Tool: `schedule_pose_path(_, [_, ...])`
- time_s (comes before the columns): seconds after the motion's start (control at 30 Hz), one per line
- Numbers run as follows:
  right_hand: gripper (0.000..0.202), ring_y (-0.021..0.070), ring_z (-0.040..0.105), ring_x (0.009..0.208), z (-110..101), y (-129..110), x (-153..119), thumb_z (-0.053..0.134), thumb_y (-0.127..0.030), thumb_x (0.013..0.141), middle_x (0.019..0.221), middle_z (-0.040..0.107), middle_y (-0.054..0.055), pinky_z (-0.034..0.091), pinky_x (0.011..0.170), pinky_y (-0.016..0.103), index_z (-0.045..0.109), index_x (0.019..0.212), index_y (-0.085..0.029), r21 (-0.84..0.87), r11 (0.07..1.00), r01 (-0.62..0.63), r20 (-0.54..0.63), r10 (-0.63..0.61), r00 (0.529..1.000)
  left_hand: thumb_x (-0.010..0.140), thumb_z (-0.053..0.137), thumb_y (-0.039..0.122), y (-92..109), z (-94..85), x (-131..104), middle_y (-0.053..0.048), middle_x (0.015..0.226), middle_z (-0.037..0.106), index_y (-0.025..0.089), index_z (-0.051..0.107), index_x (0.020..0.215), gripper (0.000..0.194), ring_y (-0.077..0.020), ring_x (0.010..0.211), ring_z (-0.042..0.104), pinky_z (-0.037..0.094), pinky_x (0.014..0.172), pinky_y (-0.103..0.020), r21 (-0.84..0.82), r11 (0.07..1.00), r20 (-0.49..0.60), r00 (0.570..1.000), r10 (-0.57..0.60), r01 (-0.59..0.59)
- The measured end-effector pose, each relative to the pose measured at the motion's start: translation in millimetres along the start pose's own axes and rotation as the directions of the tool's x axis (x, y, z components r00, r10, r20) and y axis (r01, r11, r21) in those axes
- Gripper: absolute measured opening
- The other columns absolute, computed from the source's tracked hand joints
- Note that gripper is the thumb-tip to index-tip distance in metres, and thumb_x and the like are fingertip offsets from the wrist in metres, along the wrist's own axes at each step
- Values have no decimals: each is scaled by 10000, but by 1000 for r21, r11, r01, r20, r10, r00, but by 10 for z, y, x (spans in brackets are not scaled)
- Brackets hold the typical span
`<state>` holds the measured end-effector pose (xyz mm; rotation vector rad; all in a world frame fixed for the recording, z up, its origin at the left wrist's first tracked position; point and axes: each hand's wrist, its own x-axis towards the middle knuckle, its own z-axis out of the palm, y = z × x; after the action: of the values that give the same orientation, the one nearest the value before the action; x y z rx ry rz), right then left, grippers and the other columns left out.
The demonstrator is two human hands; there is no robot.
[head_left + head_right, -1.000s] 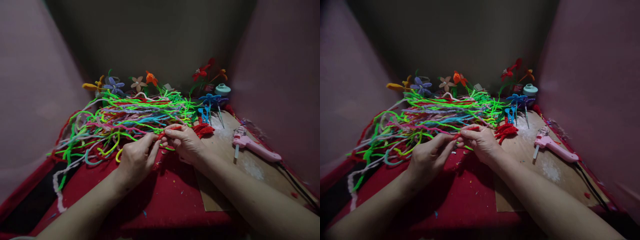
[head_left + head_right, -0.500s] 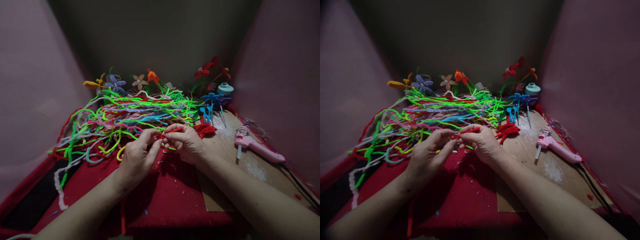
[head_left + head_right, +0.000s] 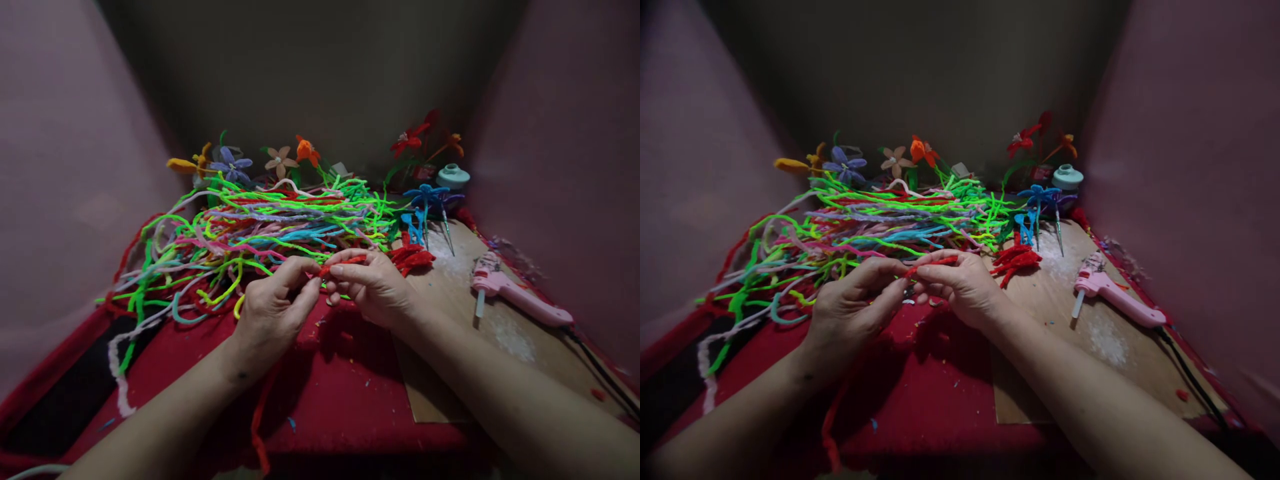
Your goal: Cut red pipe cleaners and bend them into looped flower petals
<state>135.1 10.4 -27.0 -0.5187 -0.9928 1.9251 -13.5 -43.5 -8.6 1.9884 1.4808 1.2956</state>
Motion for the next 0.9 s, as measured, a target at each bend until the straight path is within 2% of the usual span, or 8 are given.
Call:
schedule_pose_path(0.17, [81, 120, 604, 525, 15, -12, -12, 712, -156, 656, 584, 638, 11, 485, 483, 229, 658, 707, -124, 9, 1000, -7, 21, 7, 1000, 807, 549, 236, 44, -20, 19, 58, 532, 533, 197, 611, 871, 97, -52, 404, 394, 315, 390, -166, -133, 988, 55, 996, -76, 83])
schedule_pose_path(0.27, [72, 109, 591, 494, 38, -90, -22, 709, -138, 648, 572, 634, 5, 474, 441, 205, 655, 692, -120, 21, 1000, -4, -17, 4, 1000, 816, 532, 287, 58, -195, 121, 55, 509, 509, 206, 609, 915, 149, -78, 403, 442, 345, 396, -180, -240, 958, 193, 975, -108, 154])
schedule_pose_path(0.37, [62, 107, 588, 486, 29, -196, -34, 699, -136, 653, 569, 638, 14, 473, 423, 195, 651, 688, -116, -13, 1000, 14, 13, -14, 1000, 801, 541, 342, -33, -468, 248, -1, 584, 571, 187, 650, 734, 201, -114, 513, 512, 365, 459, -200, -70, 991, 263, 960, -96, 118])
schedule_pose_path(0.43, [62, 107, 586, 487, -1, -235, -48, 695, -133, 655, 573, 639, 17, 476, 419, 194, 646, 689, -118, -27, 1000, -13, 31, 14, 999, 778, 554, 346, -155, -601, 282, -11, 605, 585, 198, 664, 715, 195, -127, 524, 505, 344, 464, -212, 124, 992, 475, 875, -90, 34])
schedule_pose_path(0.47, [63, 107, 588, 489, -20, -237, -57, 694, -130, 658, 575, 640, 18, 477, 419, 194, 643, 695, -120, -29, 999, -38, 30, 39, 999, 766, 561, 316, -223, -633, 276, -10, 616, 590, 205, 656, 700, 161, -127, 532, 498, 340, 484, -215, 219, 975, 522, 849, -86, -36])
schedule_pose_path(0.57, [88, 106, 593, 484, -84, -184, -95, 697, -116, 659, 587, 648, 20, 485, 422, 194, 630, 716, -125, -9, 991, -134, 1, 134, 991, 732, 559, 242, -408, -602, 190, -4, 583, 538, 207, 536, 590, 148, -121, 480, 415, 268, 465, -231, 445, 885, 512, 850, -123, -140])
schedule_pose_path(0.77, [143, 103, 589, 482, -149, -72, -130, 702, -82, 631, 589, 650, 27, 501, 422, 198, 607, 733, -117, 42, 971, -234, -1, 234, 972, 797, 471, 276, -551, -534, 82, -24, 711, 561, 214, 480, 739, 85, -143, 568, 464, 301, 510, -247, 496, 801, 602, 798, -41, -334])
schedule_pose_path(0.9, [146, 106, 590, 467, -176, -82, -107, 699, -80, 616, 580, 653, 30, 510, 416, 205, 600, 720, -109, 44, 976, -215, 10, 214, 977, 851, 420, 341, -496, -681, 125, -7, 734, 575, 203, 510, 816, 168, -131, 583, 486, 298, 506, -238, 582, 746, 637, 751, -173, -322])
